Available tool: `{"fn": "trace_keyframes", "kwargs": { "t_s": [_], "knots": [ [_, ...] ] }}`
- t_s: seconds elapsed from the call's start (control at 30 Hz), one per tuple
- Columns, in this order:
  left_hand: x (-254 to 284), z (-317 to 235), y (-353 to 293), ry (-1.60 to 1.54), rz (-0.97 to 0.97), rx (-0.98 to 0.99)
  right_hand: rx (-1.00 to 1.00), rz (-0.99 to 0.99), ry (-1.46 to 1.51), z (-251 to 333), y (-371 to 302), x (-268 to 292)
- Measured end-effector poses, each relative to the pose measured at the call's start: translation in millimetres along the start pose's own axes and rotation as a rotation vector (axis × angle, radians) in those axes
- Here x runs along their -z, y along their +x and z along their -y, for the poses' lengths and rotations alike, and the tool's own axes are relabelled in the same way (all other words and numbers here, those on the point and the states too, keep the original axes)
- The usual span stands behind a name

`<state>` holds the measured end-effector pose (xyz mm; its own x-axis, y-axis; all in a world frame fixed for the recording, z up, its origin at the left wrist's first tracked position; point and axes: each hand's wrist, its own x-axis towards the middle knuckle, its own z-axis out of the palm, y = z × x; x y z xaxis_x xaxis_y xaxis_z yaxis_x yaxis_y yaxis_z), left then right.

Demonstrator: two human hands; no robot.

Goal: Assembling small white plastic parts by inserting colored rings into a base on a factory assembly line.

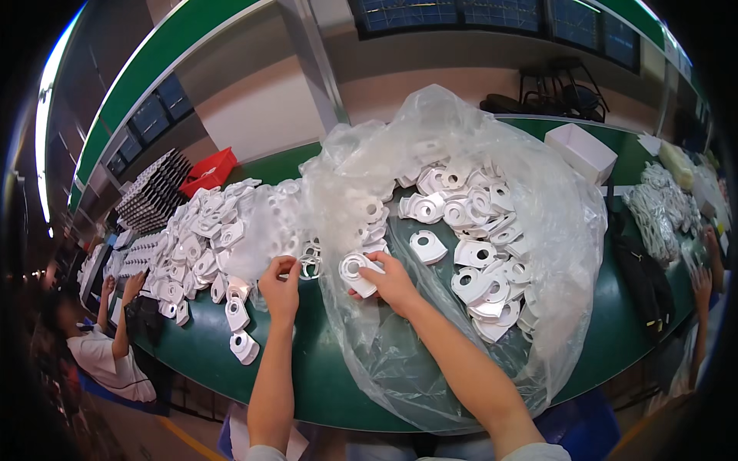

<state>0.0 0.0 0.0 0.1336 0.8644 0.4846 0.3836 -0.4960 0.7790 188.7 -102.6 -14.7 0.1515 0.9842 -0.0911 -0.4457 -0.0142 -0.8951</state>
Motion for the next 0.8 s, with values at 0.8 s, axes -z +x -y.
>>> {"fn": "trace_keyframes", "kwargs": {
  "t_s": [0.8],
  "knots": [
    [-25, -50, -30, 0.093, 0.303, -0.676, -0.062, 0.039, 0.154, -6, 5, 4]
  ]
}}
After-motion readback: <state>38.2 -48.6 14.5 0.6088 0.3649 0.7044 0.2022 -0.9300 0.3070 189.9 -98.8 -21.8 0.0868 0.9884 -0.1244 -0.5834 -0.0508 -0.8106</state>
